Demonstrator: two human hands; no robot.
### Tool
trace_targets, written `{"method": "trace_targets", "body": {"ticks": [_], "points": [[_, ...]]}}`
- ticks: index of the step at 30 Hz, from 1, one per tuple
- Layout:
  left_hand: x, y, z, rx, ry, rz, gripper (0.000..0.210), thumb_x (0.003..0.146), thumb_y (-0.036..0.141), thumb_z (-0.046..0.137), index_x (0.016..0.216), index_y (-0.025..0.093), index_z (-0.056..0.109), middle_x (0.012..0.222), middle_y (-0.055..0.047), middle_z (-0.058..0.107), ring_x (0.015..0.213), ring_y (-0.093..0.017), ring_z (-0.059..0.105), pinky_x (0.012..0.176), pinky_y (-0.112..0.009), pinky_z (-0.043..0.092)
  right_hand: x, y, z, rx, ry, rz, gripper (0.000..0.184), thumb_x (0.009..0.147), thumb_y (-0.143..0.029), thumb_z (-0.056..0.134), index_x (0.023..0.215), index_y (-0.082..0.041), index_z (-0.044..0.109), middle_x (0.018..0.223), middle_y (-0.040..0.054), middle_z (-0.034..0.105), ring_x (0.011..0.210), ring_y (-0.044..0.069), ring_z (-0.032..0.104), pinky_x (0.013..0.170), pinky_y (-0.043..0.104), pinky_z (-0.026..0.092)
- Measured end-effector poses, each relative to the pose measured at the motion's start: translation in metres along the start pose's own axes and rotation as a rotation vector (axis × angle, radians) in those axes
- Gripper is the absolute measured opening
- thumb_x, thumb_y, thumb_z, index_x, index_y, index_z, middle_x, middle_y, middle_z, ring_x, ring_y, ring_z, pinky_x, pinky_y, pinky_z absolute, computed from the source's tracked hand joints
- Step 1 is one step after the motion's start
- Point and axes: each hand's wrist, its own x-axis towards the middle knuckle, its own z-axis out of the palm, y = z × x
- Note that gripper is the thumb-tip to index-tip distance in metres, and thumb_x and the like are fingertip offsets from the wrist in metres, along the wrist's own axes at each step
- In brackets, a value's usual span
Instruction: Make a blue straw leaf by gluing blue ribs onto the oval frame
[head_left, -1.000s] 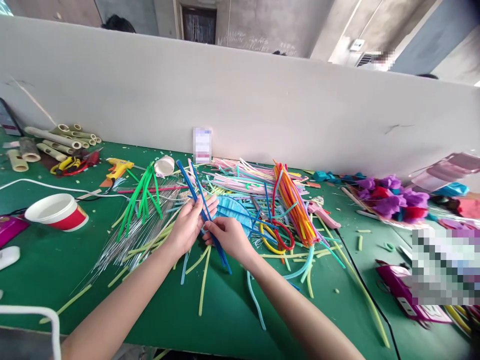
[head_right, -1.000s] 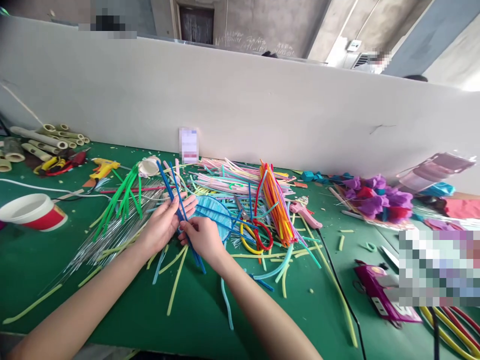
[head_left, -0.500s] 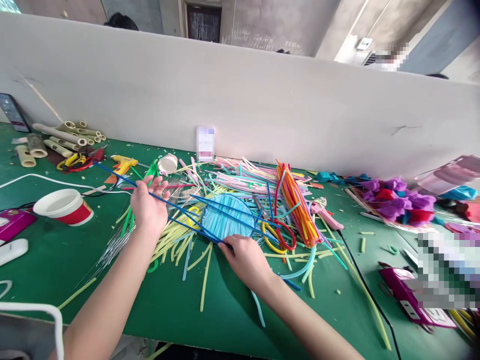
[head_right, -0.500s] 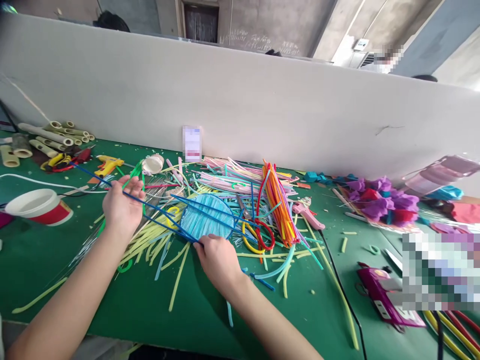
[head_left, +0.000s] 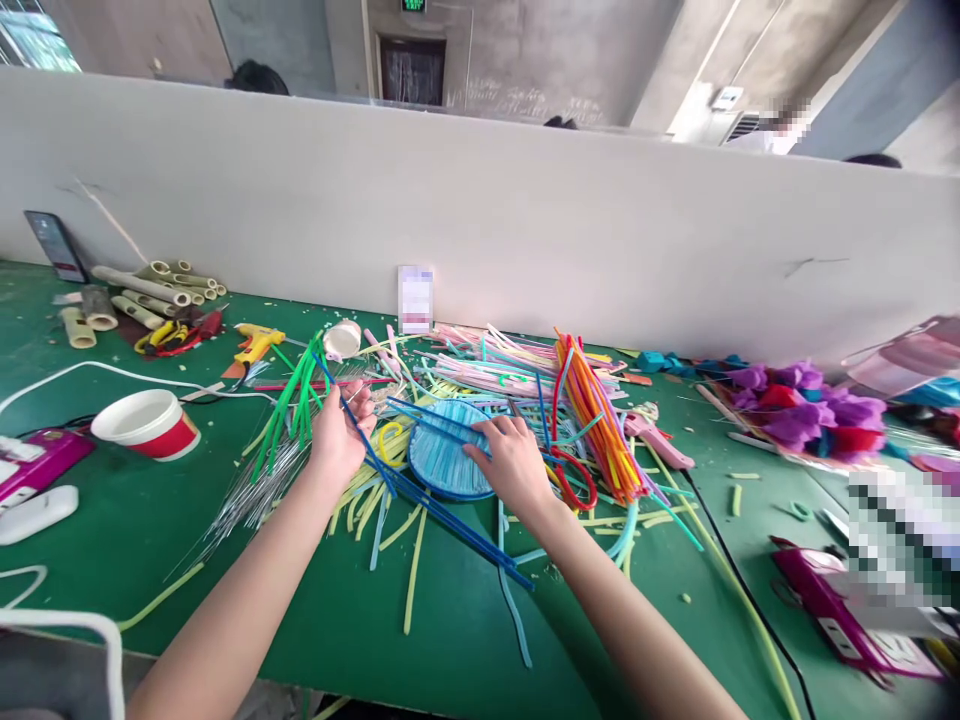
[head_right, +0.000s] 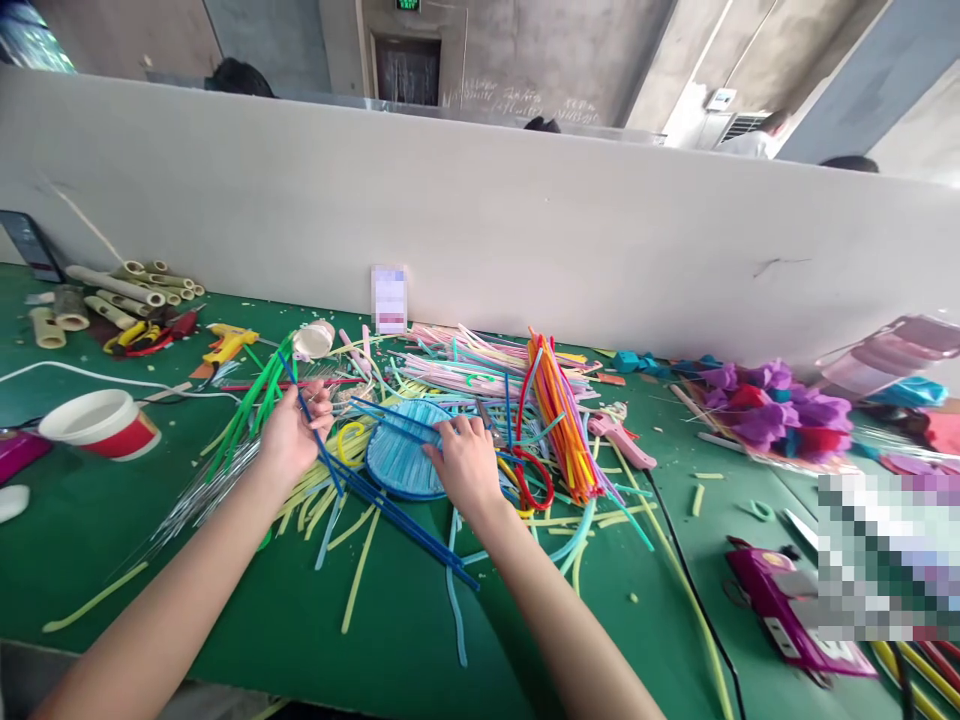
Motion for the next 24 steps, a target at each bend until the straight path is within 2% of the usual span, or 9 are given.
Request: {"method": "trace_targets", "body": {"ticks": [2,5,8,11,13,15,18,21,24], "points": [[0.001,-0.002,-0.001,0.005,-0.011,-0.014,0.039,0.104,0.024,0.031,0.083,0.012,0.061,0.061,-0.001,0.061,0.042,-0.005,0.052,0.036,-0.014,0.035,0.006,0.007,0.004,0.024,0.001,-0.009,0.02,0.096,-0.028,0.056,0.108,-0.021,0.07,0.103,0.0104,0.069,0.1,0.028,0.055,0.086,0.039,0.043],[0.003,-0.007,-0.002,0.023,-0.041,-0.027,0.033,0.101,0.017,0.036,0.082,0.012,0.062,0.061,-0.001,0.063,0.047,-0.007,0.058,0.043,-0.015,0.043,0.011,0.012,0.006,0.077,0.024,-0.005,0.023,0.099,-0.025,0.049,0.102,-0.02,0.071,0.101,0.0114,0.069,0.102,0.029,0.054,0.088,0.041,0.04],[0.001,-0.012,-0.002,0.057,-0.092,-0.038,0.029,0.098,0.014,0.039,0.081,0.013,0.063,0.065,-0.002,0.067,0.058,-0.009,0.067,0.06,-0.02,0.055,0.013,0.009,0.002,0.169,0.057,0.028,0.025,0.099,-0.027,0.049,0.104,-0.018,0.071,0.106,0.014,0.068,0.11,0.032,0.051,0.093,0.044,0.038],[-0.007,-0.017,0.002,0.117,-0.211,-0.05,0.026,0.099,0.017,0.041,0.09,0.013,0.064,0.086,-0.009,0.076,0.084,-0.016,0.074,0.082,-0.03,0.057,0.007,-0.005,-0.003,0.323,0.055,0.07,0.028,0.099,-0.037,0.05,0.104,-0.019,0.071,0.104,0.0123,0.07,0.107,0.029,0.055,0.092,0.04,0.04],[-0.015,-0.022,0.006,0.167,-0.315,-0.036,0.019,0.099,0.021,0.045,0.099,0.015,0.063,0.108,-0.013,0.076,0.107,-0.021,0.071,0.095,-0.036,0.052,0.001,-0.021,-0.006,0.461,-0.009,0.084,0.034,0.099,-0.045,0.049,0.098,-0.02,0.072,0.094,0.0073,0.073,0.09,0.023,0.061,0.081,0.033,0.045],[-0.023,-0.029,0.009,0.23,-0.409,-0.012,0.013,0.097,0.023,0.051,0.105,0.018,0.06,0.121,-0.015,0.072,0.12,-0.022,0.065,0.104,-0.04,0.046,-0.005,-0.039,-0.006,0.6,-0.108,0.081,0.034,0.095,-0.05,0.054,0.094,-0.022,0.073,0.083,0.0021,0.074,0.072,0.016,0.062,0.067,0.027,0.045],[-0.03,-0.037,0.009,0.372,-0.495,0.02,0.015,0.095,0.028,0.059,0.107,0.021,0.055,0.122,-0.017,0.072,0.12,-0.025,0.065,0.104,-0.045,0.045,-0.011,-0.061,-0.001,0.761,-0.229,0.086,0.025,0.089,-0.043,0.063,0.093,-0.021,0.073,0.075,-0.0005,0.073,0.064,0.013,0.062,0.058,0.023,0.042],[-0.025,-0.035,0.002,0.565,-0.489,0.14,0.022,0.094,0.039,0.06,0.107,0.022,0.056,0.112,-0.016,0.074,0.111,-0.028,0.069,0.097,-0.045,0.049,-0.012,-0.066,0.004,0.882,-0.318,0.106,0.021,0.09,-0.037,0.06,0.089,-0.018,0.071,0.07,-0.0003,0.074,0.06,0.013,0.062,0.055,0.022,0.041],[-0.011,-0.023,-0.01,0.77,-0.436,0.374,0.021,0.093,0.043,0.058,0.102,0.024,0.062,0.111,-0.011,0.073,0.116,-0.028,0.063,0.101,-0.041,0.044,-0.014,-0.056,0.004,0.932,-0.33,0.162,0.026,0.091,-0.041,0.056,0.087,-0.018,0.067,0.068,0.0006,0.075,0.05,0.011,0.054,0.049,0.022,0.035]]}}
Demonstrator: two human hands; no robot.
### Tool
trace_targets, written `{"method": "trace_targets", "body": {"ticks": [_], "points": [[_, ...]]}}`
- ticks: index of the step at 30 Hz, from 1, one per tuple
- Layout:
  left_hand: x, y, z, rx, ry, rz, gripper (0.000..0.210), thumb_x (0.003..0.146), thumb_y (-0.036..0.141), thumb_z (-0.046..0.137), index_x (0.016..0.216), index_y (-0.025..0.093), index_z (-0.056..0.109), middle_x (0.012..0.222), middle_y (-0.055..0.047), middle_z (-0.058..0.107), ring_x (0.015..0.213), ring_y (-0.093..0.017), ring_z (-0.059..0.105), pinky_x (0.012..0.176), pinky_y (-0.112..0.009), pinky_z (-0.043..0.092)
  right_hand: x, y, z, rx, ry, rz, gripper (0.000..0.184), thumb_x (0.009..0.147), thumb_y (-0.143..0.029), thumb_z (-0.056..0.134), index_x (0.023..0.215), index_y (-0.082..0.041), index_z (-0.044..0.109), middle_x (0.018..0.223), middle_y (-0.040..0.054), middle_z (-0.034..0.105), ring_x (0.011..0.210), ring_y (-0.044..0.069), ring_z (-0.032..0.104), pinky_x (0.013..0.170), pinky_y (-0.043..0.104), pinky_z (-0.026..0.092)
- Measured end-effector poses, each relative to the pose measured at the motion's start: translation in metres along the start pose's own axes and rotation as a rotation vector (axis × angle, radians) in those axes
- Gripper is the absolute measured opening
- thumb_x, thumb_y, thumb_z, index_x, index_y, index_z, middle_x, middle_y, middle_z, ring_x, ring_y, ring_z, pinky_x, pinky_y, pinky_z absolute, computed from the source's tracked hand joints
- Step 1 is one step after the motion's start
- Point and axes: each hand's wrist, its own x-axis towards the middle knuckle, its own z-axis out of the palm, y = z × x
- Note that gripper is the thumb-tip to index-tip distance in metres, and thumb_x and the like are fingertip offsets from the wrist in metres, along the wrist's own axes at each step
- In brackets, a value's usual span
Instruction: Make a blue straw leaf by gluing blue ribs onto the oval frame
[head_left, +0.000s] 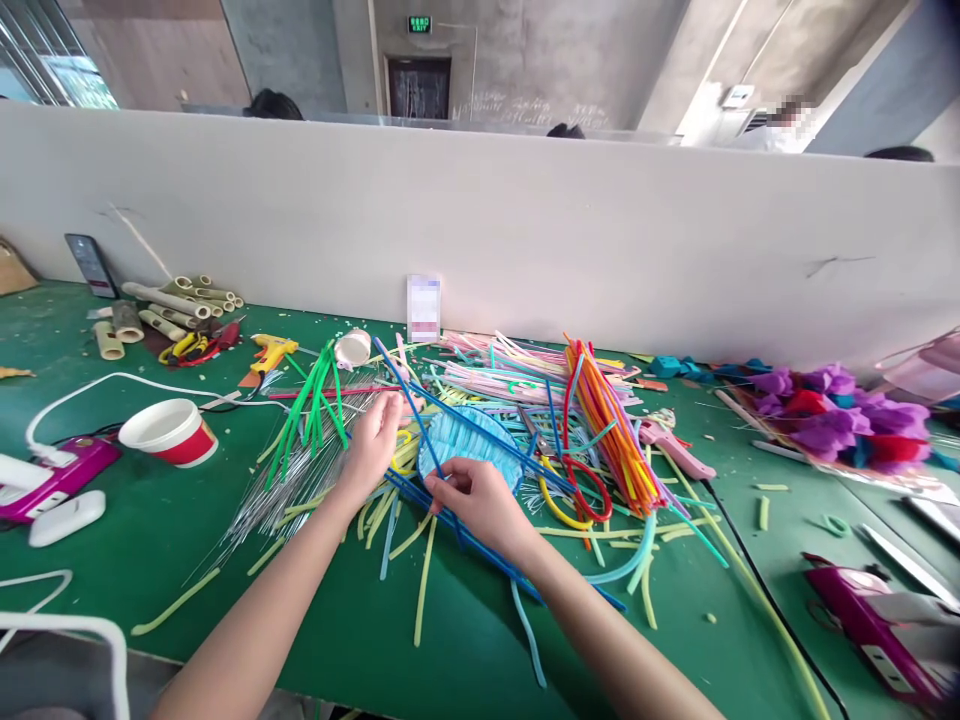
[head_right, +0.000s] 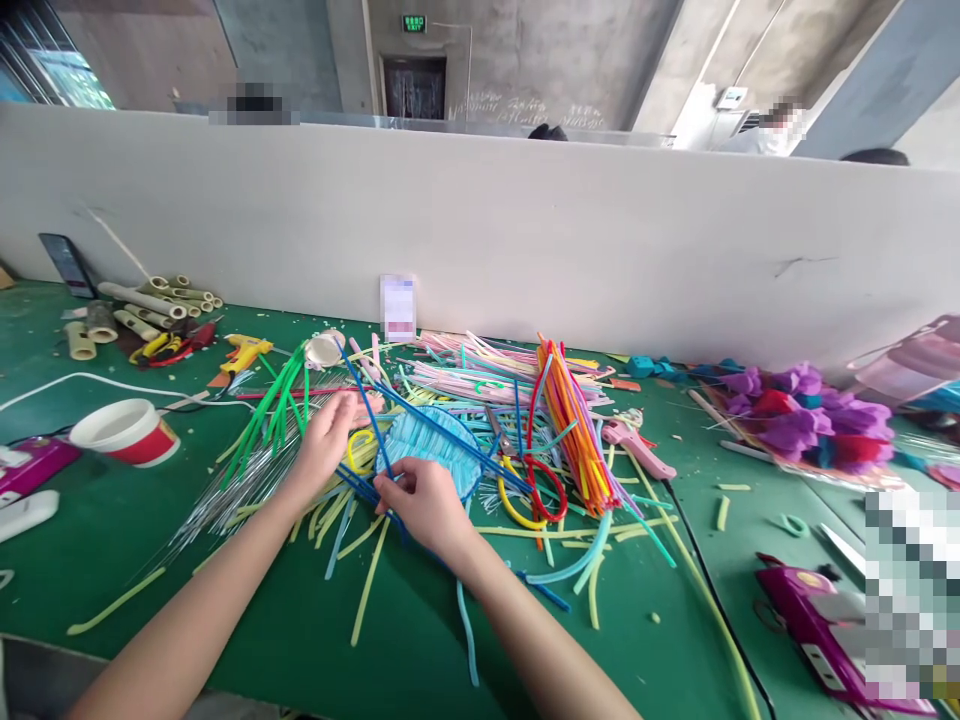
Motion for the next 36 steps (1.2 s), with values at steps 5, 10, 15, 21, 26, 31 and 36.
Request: {"method": "trace_targets", "body": {"ticks": [5,10,15,21,26,31,36], "points": [[0.009,-0.01,-0.018,0.388,-0.15,0.208,0.006,0.077,0.024,0.073,0.082,0.027,0.073,0.091,-0.008,0.073,0.112,-0.034,0.057,0.113,-0.049,0.028,-0.01,0.007,-0.012,0.003,0.056,0.058,0.029,0.091,-0.045,0.055,0.089,-0.017,0.065,0.063,0.0007,0.073,0.045,0.011,0.044,0.047,0.024,0.03],[0.01,-0.018,-0.013,0.661,-0.31,0.378,0.008,0.079,0.022,0.067,0.078,0.027,0.073,0.086,-0.009,0.071,0.113,-0.035,0.053,0.111,-0.055,0.028,-0.017,0.006,-0.016,-0.009,0.078,0.037,0.03,0.092,-0.044,0.054,0.088,-0.018,0.066,0.063,0.0005,0.072,0.051,0.013,0.052,0.05,0.024,0.034],[0.008,-0.02,-0.012,0.832,-0.34,0.503,0.018,0.092,0.025,0.054,0.089,0.025,0.071,0.097,-0.01,0.069,0.112,-0.033,0.054,0.104,-0.052,0.035,0.002,-0.003,-0.071,-0.315,0.337,-0.097,0.037,0.094,-0.049,0.05,0.085,-0.02,0.07,0.063,-0.0003,0.07,0.053,0.015,0.058,0.051,0.025,0.04],[0.003,-0.023,-0.007,0.946,-0.343,0.534,0.022,0.097,0.026,0.046,0.098,0.024,0.068,0.096,-0.009,0.068,0.094,-0.03,0.06,0.087,-0.043,0.042,0.034,-0.005,-0.16,-0.522,0.665,-0.148,0.045,0.087,-0.046,0.057,0.12,-0.017,0.065,0.118,0.0137,0.069,0.103,0.028,0.062,0.089,0.04,0.045],[0.002,-0.019,-0.009,0.986,-0.255,0.585,0.019,0.097,0.027,0.047,0.095,0.025,0.065,0.093,-0.008,0.069,0.091,-0.028,0.062,0.084,-0.04,0.042,0.023,0.015,-0.181,-0.585,0.711,-0.076,0.036,0.09,-0.043,0.052,0.111,-0.021,0.07,0.103,0.0084,0.074,0.086,0.023,0.068,0.08,0.035,0.049],[0.002,-0.02,-0.012,0.942,-0.17,0.569,0.014,0.095,0.034,0.051,0.092,0.026,0.062,0.088,-0.006,0.068,0.083,-0.026,0.064,0.075,-0.035,0.045,0.022,0.038,-0.181,-0.622,0.649,0.062,0.022,0.09,-0.032,0.055,0.092,-0.019,0.072,0.082,0.0044,0.076,0.072,0.019,0.07,0.068,0.029,0.05],[0.002,-0.023,-0.009,1.027,-0.262,0.434,0.021,0.098,0.036,0.045,0.092,0.023,0.061,0.091,-0.005,0.07,0.085,-0.025,0.066,0.078,-0.034,0.047,0.032,0.054,-0.167,-0.73,0.545,0.163,0.014,0.088,-0.028,0.062,0.084,-0.018,0.072,0.084,0.0072,0.076,0.08,0.022,0.071,0.072,0.029,0.048]]}}
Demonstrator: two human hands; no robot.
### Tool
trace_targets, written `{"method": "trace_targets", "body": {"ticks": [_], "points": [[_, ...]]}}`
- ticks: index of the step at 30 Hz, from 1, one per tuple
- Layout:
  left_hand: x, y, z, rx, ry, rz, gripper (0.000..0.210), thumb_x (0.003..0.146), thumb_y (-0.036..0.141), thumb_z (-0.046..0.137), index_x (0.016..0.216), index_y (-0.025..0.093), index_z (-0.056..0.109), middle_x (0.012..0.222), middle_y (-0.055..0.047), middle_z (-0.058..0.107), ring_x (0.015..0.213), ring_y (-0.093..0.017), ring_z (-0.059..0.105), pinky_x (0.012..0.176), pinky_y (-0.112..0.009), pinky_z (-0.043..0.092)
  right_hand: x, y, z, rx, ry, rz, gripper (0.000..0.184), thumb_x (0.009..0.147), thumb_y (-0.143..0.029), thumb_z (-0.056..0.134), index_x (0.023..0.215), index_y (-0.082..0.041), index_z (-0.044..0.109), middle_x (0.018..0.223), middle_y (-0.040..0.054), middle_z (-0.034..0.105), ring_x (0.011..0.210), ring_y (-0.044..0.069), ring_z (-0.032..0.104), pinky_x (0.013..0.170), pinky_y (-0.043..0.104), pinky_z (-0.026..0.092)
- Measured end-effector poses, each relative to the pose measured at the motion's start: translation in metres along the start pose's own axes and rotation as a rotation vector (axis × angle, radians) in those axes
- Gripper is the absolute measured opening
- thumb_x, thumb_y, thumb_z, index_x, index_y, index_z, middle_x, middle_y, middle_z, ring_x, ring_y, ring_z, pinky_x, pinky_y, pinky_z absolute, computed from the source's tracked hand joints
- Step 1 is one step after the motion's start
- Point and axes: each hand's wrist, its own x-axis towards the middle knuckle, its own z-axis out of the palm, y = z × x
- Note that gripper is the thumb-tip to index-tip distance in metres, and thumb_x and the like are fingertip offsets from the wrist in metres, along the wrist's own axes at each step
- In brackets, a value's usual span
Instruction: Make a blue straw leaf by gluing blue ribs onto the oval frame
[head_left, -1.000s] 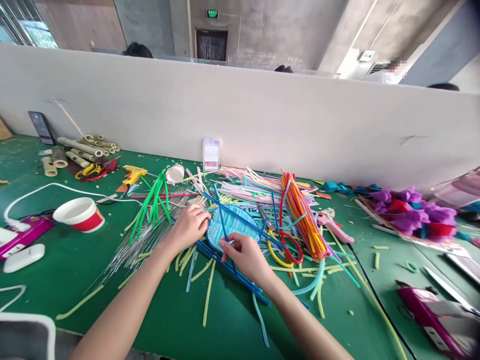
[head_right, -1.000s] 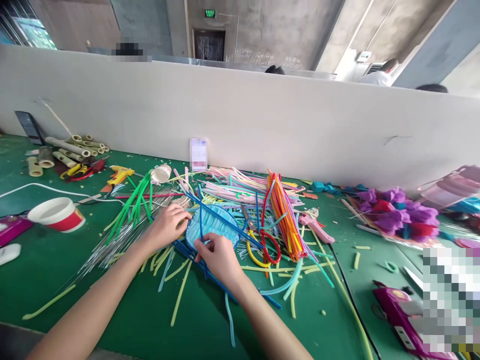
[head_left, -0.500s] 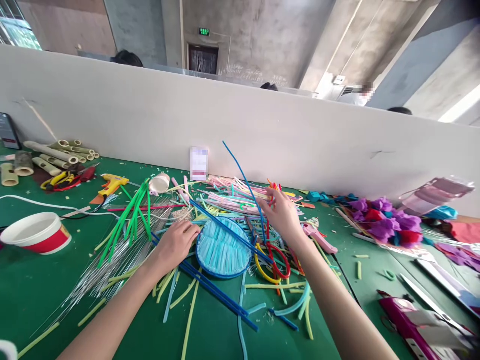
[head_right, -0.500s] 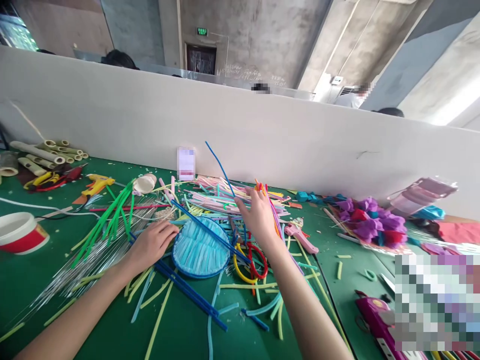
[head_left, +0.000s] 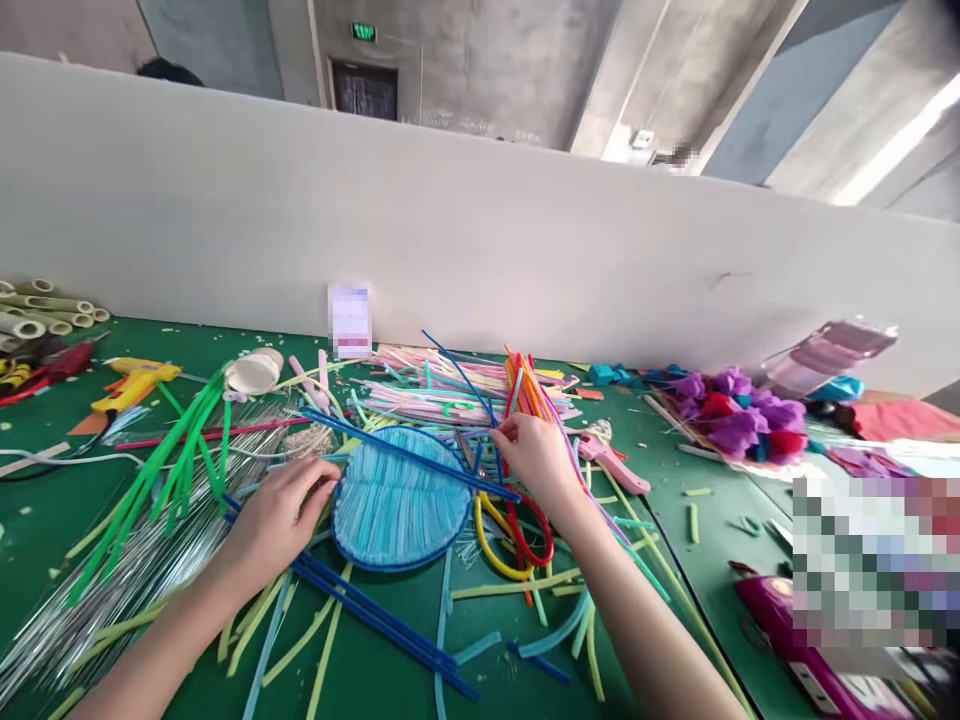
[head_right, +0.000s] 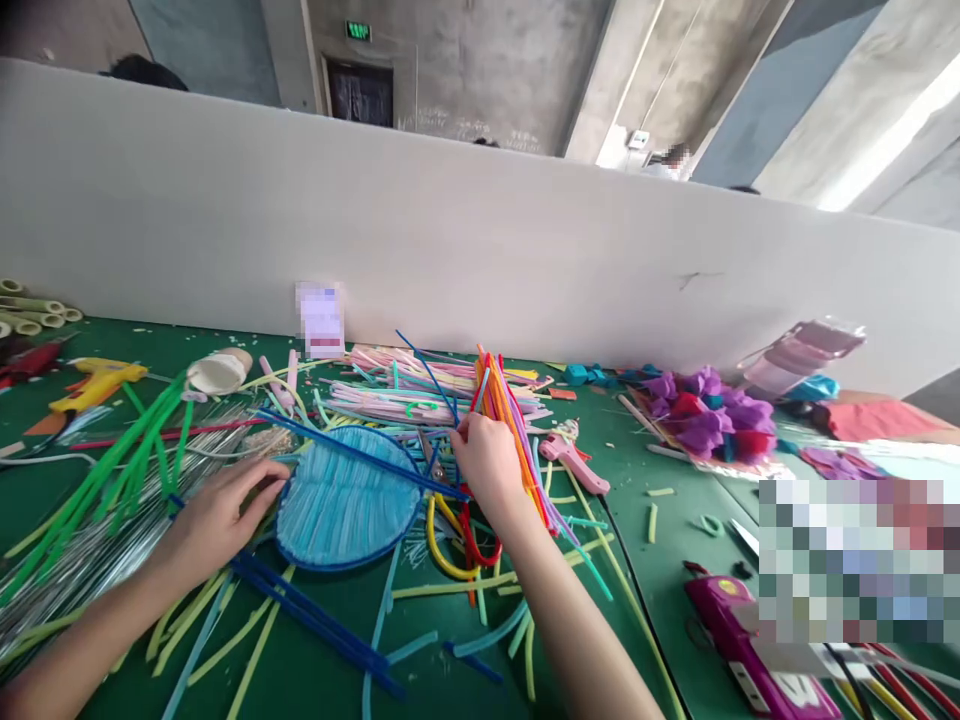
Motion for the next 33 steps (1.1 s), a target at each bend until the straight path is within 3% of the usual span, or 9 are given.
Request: {"method": "trace_targets", "body": {"ticks": [4,8,13,16,19,22,25,29,33], "points": [[-0.001,0.0,0.0,0.032,-0.106,0.002,0.025,0.098,0.038,0.043,0.093,0.023,0.062,0.093,-0.004,0.069,0.089,-0.024,0.064,0.081,-0.034,0.047,-0.004,0.001,0.015,-0.101,-0.099,0.043,0.017,0.084,-0.033,0.069,0.084,-0.016,0.073,0.086,0.0138,0.075,0.082,0.028,0.071,0.067,0.032,0.046],[-0.002,-0.002,-0.001,0.016,-0.16,0.004,0.025,0.098,0.039,0.044,0.093,0.023,0.061,0.093,-0.004,0.069,0.09,-0.023,0.063,0.083,-0.033,0.047,-0.004,0.002,0.008,-0.132,-0.146,0.045,0.014,0.083,-0.029,0.069,0.078,-0.017,0.074,0.082,0.011,0.075,0.08,0.025,0.071,0.066,0.029,0.045],[-0.002,0.0,-0.007,0.0,-0.175,0.027,0.023,0.097,0.038,0.047,0.091,0.022,0.062,0.09,-0.003,0.068,0.091,-0.023,0.063,0.091,-0.035,0.045,-0.009,0.0,-0.04,-0.154,-0.087,0.017,0.013,0.086,-0.026,0.066,0.081,-0.02,0.076,0.082,0.0069,0.076,0.081,0.023,0.07,0.067,0.028,0.045],[0.0,0.002,-0.013,-0.02,-0.209,0.021,0.024,0.096,0.038,0.047,0.087,0.022,0.064,0.089,-0.003,0.069,0.089,-0.022,0.063,0.08,-0.031,0.048,-0.02,-0.005,-0.073,-0.198,0.043,0.015,0.018,0.09,-0.024,0.061,0.09,-0.019,0.078,0.09,0.0099,0.076,0.088,0.027,0.07,0.071,0.033,0.046],[0.001,0.004,-0.016,-0.011,-0.244,0.033,0.024,0.095,0.038,0.049,0.087,0.023,0.067,0.09,-0.004,0.07,0.091,-0.023,0.064,0.079,-0.031,0.05,-0.037,-0.018,-0.086,-0.202,0.182,-0.096,0.015,0.089,-0.024,0.064,0.094,-0.022,0.079,0.092,0.0081,0.076,0.082,0.026,0.07,0.069,0.034,0.048],[0.001,0.007,-0.015,0.012,-0.181,0.039,0.025,0.095,0.037,0.05,0.096,0.023,0.07,0.098,-0.005,0.073,0.101,-0.024,0.064,0.09,-0.035,0.049,-0.06,-0.038,-0.066,-0.039,0.124,-0.313,0.012,0.087,-0.021,0.069,0.094,-0.023,0.078,0.088,0.0046,0.076,0.071,0.021,0.07,0.066,0.03,0.05],[0.002,0.012,-0.015,0.029,-0.039,-0.052,0.027,0.096,0.036,0.047,0.1,0.022,0.07,0.104,-0.006,0.074,0.104,-0.025,0.065,0.094,-0.038,0.048,-0.086,-0.054,-0.023,0.233,-0.044,-0.519,0.018,0.09,-0.024,0.068,0.108,-0.023,0.072,0.093,0.0019,0.075,0.073,0.016,0.07,0.066,0.025,0.052],[0.001,0.02,-0.02,-0.081,0.034,-0.175,0.026,0.097,0.037,0.048,0.104,0.021,0.067,0.104,-0.005,0.074,0.099,-0.023,0.068,0.088,-0.033,0.05,-0.106,-0.052,0.031,0.241,-0.129,-0.553,0.013,0.097,-0.024,0.058,0.099,-0.021,0.071,0.089,0.0029,0.072,0.077,0.016,0.07,0.068,0.023,0.052],[-0.002,0.022,-0.018,-0.095,-0.01,-0.133,0.022,0.098,0.037,0.051,0.103,0.023,0.067,0.102,-0.003,0.073,0.098,-0.021,0.067,0.086,-0.032,0.05,-0.107,-0.044,0.051,0.202,-0.063,-0.512,0.017,0.098,-0.027,0.056,0.1,-0.022,0.073,0.089,0.0034,0.07,0.078,0.015,0.069,0.07,0.023,0.052]]}}
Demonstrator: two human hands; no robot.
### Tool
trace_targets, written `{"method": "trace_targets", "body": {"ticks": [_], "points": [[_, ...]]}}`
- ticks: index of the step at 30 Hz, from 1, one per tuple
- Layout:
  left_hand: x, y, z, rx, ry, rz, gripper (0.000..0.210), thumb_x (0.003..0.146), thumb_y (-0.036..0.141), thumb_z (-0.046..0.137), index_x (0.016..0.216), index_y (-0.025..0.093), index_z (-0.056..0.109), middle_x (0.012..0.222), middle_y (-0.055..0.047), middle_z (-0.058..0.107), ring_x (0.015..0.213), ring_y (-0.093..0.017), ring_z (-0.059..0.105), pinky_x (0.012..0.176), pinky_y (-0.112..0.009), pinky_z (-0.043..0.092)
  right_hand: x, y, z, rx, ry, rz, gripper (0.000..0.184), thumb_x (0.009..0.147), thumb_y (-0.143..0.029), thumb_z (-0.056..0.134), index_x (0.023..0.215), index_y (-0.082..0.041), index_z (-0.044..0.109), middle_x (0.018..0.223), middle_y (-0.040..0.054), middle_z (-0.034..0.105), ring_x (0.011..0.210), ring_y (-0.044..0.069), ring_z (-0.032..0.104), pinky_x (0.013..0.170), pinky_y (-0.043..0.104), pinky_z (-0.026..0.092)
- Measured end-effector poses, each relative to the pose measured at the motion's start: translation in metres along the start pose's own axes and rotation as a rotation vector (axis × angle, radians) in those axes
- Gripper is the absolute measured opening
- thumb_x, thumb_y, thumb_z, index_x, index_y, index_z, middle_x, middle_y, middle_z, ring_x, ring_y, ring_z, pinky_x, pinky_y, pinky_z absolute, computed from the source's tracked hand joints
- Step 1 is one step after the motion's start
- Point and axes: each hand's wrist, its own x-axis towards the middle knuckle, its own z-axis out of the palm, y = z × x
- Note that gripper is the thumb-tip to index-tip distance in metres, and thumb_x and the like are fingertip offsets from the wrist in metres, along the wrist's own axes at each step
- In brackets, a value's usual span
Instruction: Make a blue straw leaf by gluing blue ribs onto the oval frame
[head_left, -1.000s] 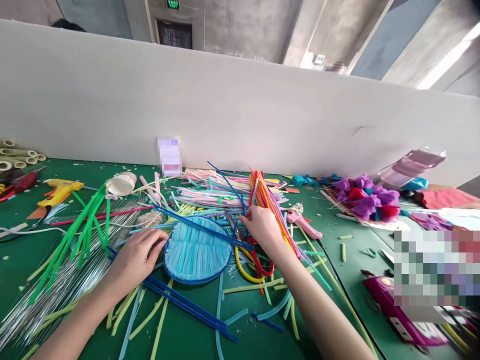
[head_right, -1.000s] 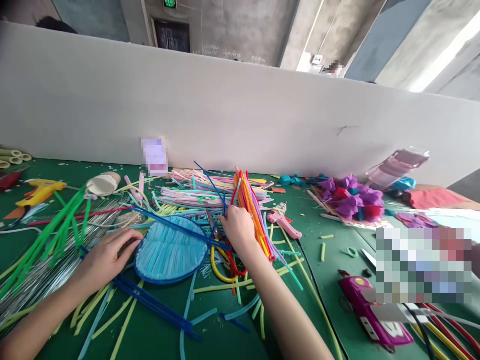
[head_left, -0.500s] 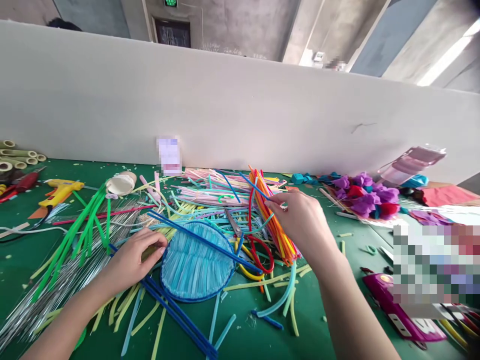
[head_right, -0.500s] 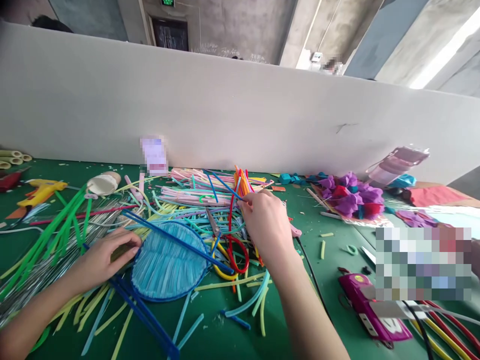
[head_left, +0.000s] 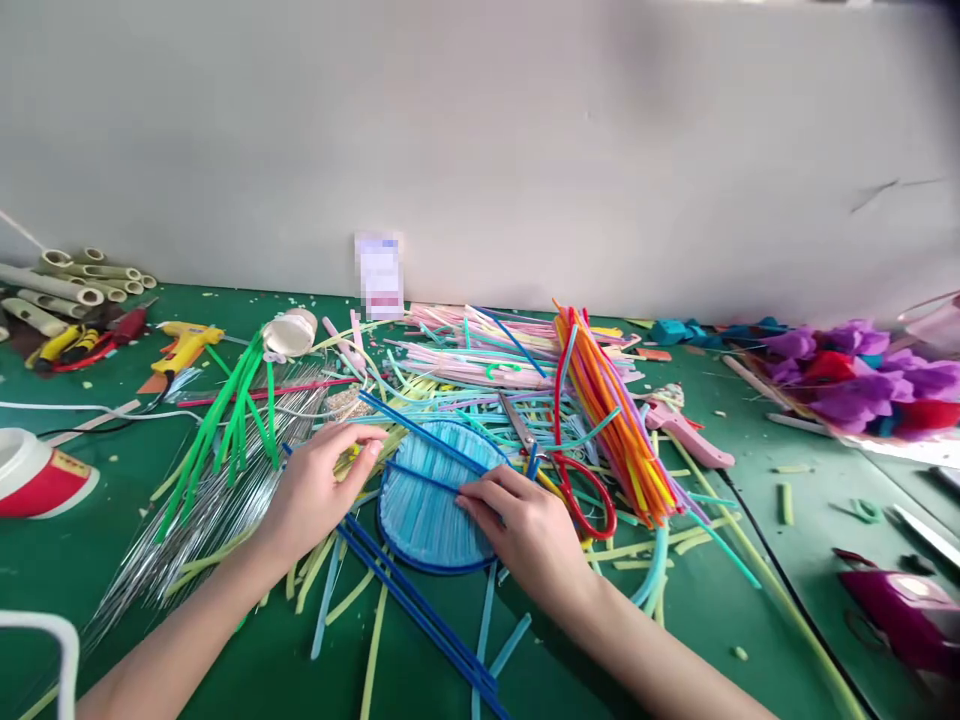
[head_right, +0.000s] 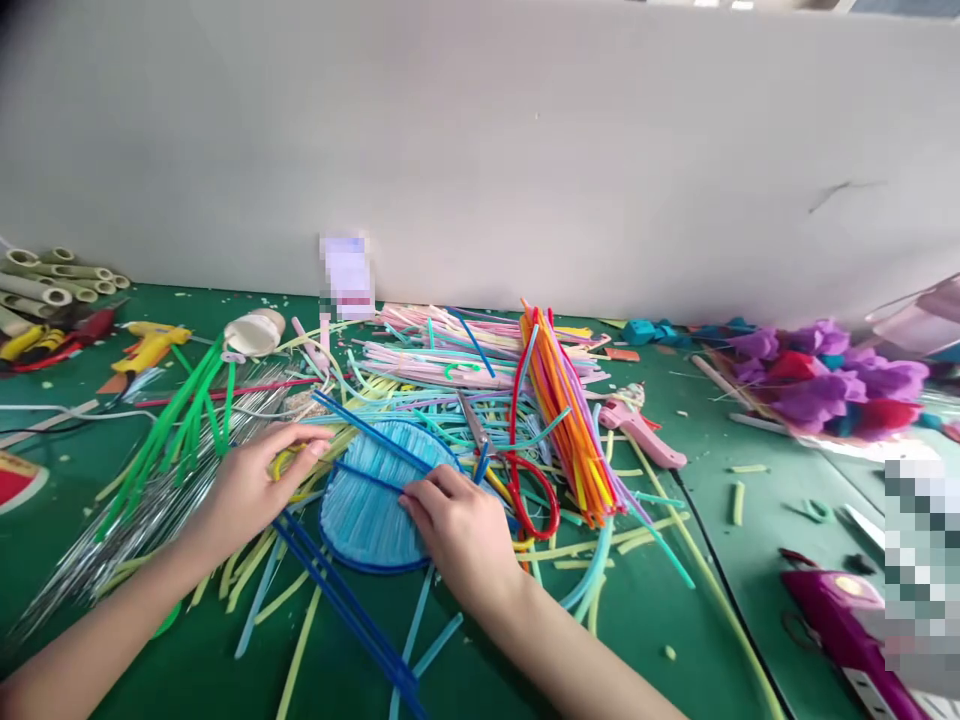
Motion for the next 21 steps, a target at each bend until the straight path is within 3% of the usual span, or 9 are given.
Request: {"method": "trace_targets", "body": {"ticks": [5,10,15,19,21], "points": [[-0.003,-0.003,0.012,0.116,-0.047,0.232,0.015,0.097,0.028,0.055,0.097,0.021,0.069,0.096,-0.004,0.07,0.099,-0.022,0.062,0.093,-0.037,0.047,-0.001,0.001,-0.003,-0.038,0.026,-0.019,0.02,0.099,-0.028,0.054,0.102,-0.022,0.073,0.092,0.0043,0.07,0.08,0.015,0.068,0.072,0.023,0.053],[-0.006,0.005,0.009,0.17,0.026,0.271,0.015,0.097,0.024,0.055,0.1,0.019,0.069,0.097,-0.006,0.069,0.1,-0.024,0.061,0.093,-0.041,0.048,-0.009,0.005,-0.022,-0.061,0.004,0.036,0.022,0.096,-0.033,0.06,0.112,-0.021,0.07,0.1,0.0059,0.071,0.092,0.019,0.068,0.081,0.029,0.055],[-0.008,0.034,0.007,0.256,0.092,0.27,0.017,0.096,0.021,0.053,0.102,0.02,0.069,0.098,-0.006,0.069,0.1,-0.025,0.061,0.096,-0.043,0.048,-0.019,0.01,-0.039,-0.032,0.078,0.113,0.019,0.096,-0.031,0.059,0.108,-0.022,0.07,0.098,0.0053,0.071,0.092,0.018,0.068,0.083,0.03,0.055],[-0.008,0.066,0.033,0.348,0.002,0.302,0.018,0.095,0.013,0.051,0.096,0.018,0.069,0.094,-0.008,0.07,0.094,-0.025,0.062,0.087,-0.04,0.05,-0.026,0.014,-0.032,-0.032,0.065,0.089,0.018,0.096,-0.031,0.058,0.105,-0.024,0.072,0.097,0.0052,0.071,0.09,0.019,0.069,0.08,0.031,0.056],[-0.006,0.078,0.046,0.417,-0.109,0.369,0.015,0.092,0.01,0.053,0.09,0.015,0.067,0.094,-0.011,0.068,0.094,-0.026,0.061,0.083,-0.041,0.05,-0.028,0.015,-0.026,-0.033,0.058,0.058,0.018,0.096,-0.031,0.058,0.102,-0.023,0.073,0.097,0.0056,0.071,0.089,0.019,0.068,0.078,0.031,0.055]]}}
